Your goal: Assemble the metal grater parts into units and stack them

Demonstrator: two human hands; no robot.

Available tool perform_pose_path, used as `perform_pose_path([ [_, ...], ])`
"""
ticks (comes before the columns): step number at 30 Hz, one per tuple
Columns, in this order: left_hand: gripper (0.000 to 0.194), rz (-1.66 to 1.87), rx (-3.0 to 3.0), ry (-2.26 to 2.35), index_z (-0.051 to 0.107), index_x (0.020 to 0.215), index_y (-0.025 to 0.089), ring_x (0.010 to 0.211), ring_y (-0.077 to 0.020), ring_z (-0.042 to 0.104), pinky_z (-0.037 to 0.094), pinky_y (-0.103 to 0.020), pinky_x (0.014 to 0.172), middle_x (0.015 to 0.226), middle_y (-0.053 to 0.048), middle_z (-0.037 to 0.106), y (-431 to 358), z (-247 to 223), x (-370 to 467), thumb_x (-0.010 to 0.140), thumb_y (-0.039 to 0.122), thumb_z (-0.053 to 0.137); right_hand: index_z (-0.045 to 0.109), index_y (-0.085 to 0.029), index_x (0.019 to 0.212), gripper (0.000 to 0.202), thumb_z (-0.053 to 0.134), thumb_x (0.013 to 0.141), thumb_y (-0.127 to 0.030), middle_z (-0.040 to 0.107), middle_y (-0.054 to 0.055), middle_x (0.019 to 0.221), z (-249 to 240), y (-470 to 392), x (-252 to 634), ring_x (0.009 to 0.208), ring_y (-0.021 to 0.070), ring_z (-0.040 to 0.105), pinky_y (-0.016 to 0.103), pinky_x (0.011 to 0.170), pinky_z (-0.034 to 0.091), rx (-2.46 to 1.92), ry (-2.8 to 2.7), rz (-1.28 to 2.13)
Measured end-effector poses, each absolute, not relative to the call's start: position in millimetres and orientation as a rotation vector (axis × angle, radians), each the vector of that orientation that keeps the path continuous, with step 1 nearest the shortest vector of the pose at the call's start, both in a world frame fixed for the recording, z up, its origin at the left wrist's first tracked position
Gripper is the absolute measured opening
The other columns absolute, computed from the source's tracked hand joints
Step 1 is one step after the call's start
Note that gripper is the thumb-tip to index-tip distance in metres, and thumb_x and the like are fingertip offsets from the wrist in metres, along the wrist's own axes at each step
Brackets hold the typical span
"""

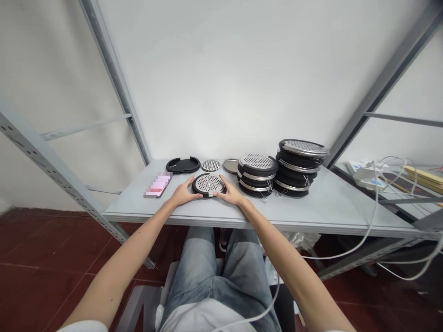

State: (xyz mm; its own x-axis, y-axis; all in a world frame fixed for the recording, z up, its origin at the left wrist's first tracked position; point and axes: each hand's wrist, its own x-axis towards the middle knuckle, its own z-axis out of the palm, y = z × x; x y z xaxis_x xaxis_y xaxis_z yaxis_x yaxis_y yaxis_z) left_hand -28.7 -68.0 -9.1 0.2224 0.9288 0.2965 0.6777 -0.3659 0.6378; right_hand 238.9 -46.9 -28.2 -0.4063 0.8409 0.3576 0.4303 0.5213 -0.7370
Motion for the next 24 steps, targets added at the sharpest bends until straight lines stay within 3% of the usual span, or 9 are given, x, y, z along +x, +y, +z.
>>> perform_pose_path([
  [4, 0.114, 0.926, 2.139, 1.512, 0.031, 0.151, 0.018, 0.137, -0.0336, 0.043, 0.034, -0.046, 0.115, 0.148, -0.015, 0.047, -67.3, -11.2, -26.8, 0.058, 0.061, 0.081, 0.039, -0.010, 0.147, 0.095, 0.072, 0.072, -0.059, 0.032, 0.021, 0.154, -29.5, -46.6, 237.2, 0.145, 0.0337, 0.026, 0.049, 0.120, 0.021, -1.051, -2.033, 0.639],
  [9, 0.109, 0.902, 2.199, 1.565, 0.035, 0.149, 0.019, 0.137, -0.0341, 0.043, 0.035, -0.047, 0.114, 0.149, -0.014, 0.046, -69.6, -8.9, -23.4, 0.061, 0.065, 0.078, 0.039, -0.004, 0.145, 0.094, 0.071, 0.073, -0.056, 0.032, 0.026, 0.153, -29.7, -46.0, 235.1, 0.145, 0.0350, 0.028, 0.049, 0.119, 0.023, -1.075, -2.046, 0.618],
  [13, 0.100, 0.908, 2.285, 1.528, 0.040, 0.147, 0.021, 0.135, -0.0342, 0.046, 0.038, -0.045, 0.112, 0.146, -0.011, 0.050, -70.3, -7.6, -21.6, 0.064, 0.065, 0.075, 0.040, -0.009, 0.145, 0.093, 0.072, 0.071, -0.056, 0.033, 0.023, 0.153, -28.7, -46.3, 234.4, 0.144, 0.0343, 0.028, 0.049, 0.119, 0.023, -1.069, -2.020, 0.654],
  [18, 0.090, 0.977, 2.214, 1.594, 0.043, 0.143, 0.014, 0.129, -0.0339, 0.051, 0.039, -0.046, 0.110, 0.137, -0.016, 0.057, -65.5, -12.0, -19.2, 0.072, 0.064, 0.068, 0.037, -0.011, 0.147, 0.093, 0.069, 0.074, -0.058, 0.035, 0.020, 0.153, -28.6, -43.4, 233.1, 0.143, 0.0343, 0.031, 0.050, 0.119, 0.023, -1.180, -1.867, 0.666],
  [24, 0.100, 0.764, 2.288, 1.587, 0.049, 0.139, 0.013, 0.140, -0.0400, 0.036, 0.027, -0.051, 0.116, 0.148, -0.019, 0.045, -59.3, -12.6, -21.9, 0.062, 0.073, 0.071, 0.045, -0.011, 0.143, 0.081, 0.070, 0.075, -0.048, 0.047, 0.019, 0.146, -27.6, -43.4, 235.8, 0.137, 0.0338, 0.042, 0.049, 0.117, 0.029, -1.201, -1.912, 0.674],
])
